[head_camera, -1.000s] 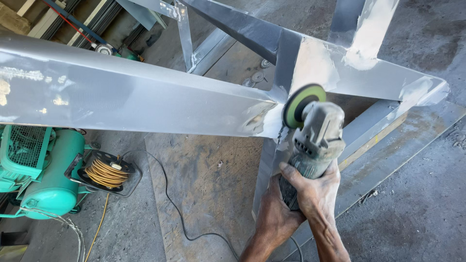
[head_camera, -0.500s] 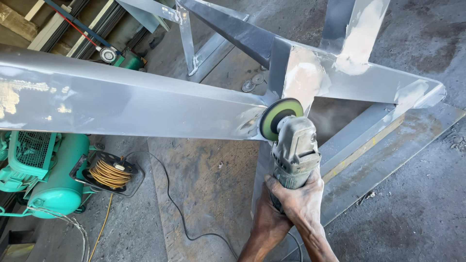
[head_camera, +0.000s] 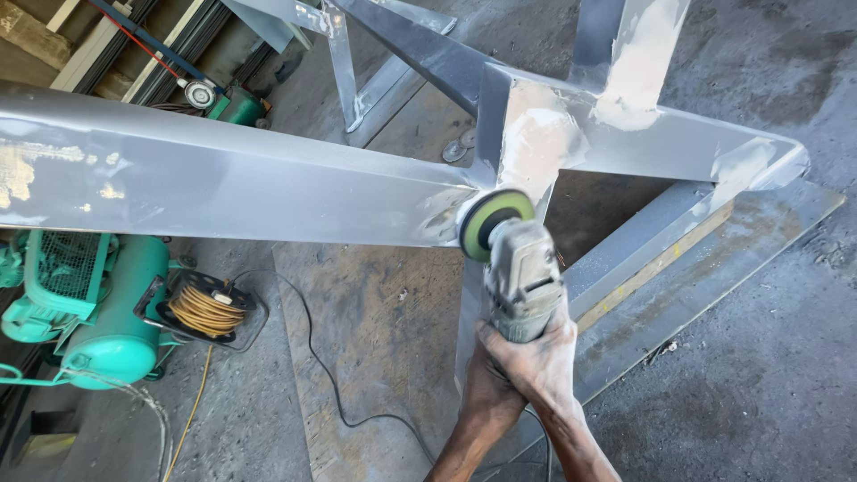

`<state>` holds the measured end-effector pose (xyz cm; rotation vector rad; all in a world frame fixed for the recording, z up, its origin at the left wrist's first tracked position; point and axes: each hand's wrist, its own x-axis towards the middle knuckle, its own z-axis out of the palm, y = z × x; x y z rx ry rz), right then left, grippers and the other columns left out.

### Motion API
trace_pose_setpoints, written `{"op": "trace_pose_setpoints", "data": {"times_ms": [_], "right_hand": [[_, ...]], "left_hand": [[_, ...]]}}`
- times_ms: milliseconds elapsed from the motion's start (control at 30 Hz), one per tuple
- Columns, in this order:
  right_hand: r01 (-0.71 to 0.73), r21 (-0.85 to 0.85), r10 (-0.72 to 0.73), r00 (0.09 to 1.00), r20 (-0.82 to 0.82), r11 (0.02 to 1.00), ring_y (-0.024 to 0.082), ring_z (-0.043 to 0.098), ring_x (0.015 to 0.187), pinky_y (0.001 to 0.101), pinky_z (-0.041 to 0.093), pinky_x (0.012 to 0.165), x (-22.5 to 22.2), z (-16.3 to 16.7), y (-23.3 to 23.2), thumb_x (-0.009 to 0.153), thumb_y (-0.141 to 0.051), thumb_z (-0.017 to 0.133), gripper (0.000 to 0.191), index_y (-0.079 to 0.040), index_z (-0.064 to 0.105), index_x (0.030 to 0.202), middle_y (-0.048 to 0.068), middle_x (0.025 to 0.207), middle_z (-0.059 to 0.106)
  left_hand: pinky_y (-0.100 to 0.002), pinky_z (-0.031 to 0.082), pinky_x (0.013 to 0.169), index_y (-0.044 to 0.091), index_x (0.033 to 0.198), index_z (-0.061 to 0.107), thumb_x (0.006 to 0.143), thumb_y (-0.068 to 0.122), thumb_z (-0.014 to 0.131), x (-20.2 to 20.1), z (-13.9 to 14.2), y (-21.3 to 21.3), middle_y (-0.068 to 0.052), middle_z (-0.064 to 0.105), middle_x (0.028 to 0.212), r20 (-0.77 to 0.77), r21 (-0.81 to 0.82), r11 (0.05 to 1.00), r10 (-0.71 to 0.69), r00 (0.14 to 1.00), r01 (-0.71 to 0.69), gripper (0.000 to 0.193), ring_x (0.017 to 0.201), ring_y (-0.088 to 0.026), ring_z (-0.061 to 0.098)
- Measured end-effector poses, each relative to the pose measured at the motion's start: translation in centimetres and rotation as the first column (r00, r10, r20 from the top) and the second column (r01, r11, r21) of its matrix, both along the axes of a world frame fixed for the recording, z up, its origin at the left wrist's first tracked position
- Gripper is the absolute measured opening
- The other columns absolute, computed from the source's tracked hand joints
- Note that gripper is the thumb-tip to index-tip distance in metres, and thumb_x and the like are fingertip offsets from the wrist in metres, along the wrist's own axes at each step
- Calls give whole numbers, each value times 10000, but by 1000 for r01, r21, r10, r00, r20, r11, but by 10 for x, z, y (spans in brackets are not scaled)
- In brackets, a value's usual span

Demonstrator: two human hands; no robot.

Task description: The person uses an angle grinder to grind weld seams on a gray metal frame structure, working on the joints between the beams. They move the grinder from one welded corner to another, producing sparks and dust as they smooth the welds across the frame.

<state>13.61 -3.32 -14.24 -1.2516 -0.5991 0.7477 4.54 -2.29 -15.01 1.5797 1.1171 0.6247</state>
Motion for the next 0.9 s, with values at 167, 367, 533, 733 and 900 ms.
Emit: {"op": "trace_pose_setpoints", "data": {"times_ms": [167, 367, 533, 733, 900], "right_hand": [[27, 47, -26, 999, -20, 999, 234, 729, 1032, 391, 613, 919, 10, -2, 8, 638, -222, 879, 773, -9, 527, 1293, 140, 1159, 722], [153, 141, -133, 981, -139, 978, 220, 694, 1021, 350, 561, 944, 56, 34, 23, 688, -172, 863, 669, 0, 584, 1272, 113, 1154, 714], [278, 111, -254, 948, -193, 954, 215, 646, 1035, 348, 528, 967, 58, 36, -10, 762, -216, 854, 658, 13, 592, 1320, 102, 1158, 680], [215, 28, -209, 967, -146, 976, 193, 664, 934, 336, 556, 875, 53, 10, -25, 683, -252, 871, 607, -8, 621, 1181, 91, 1053, 698], [173, 10, -168, 965, -201, 985, 179, 679, 866, 333, 571, 822, 34, -14, -42, 665, -242, 853, 565, 7, 633, 1121, 102, 998, 711]], "left_hand": [[-354, 573, 1033, 73, 1474, 385, 680, 184, 856, -1, 1, 8, -124, 670, 1325, -161, 62, 998, -11, 987, 21, 930, 1206, -255, 685], [-435, 580, 918, 42, 1389, 466, 632, 231, 894, 40, 54, 25, -179, 719, 1211, -315, 171, 983, -12, 949, 69, 891, 1107, -298, 721], [-480, 572, 914, 62, 1411, 472, 682, 257, 851, 44, 77, 4, -219, 723, 1184, -486, 197, 955, -100, 868, 220, 844, 1118, -392, 702], [-504, 551, 912, 97, 1462, 394, 667, 291, 861, 38, 48, -9, -234, 700, 1189, -451, 185, 961, -102, 887, 204, 943, 1132, -432, 669], [-504, 562, 910, 83, 1484, 324, 705, 256, 838, 18, 18, -16, -263, 688, 1175, -398, 171, 932, -231, 888, 319, 949, 1104, -452, 681]]}}
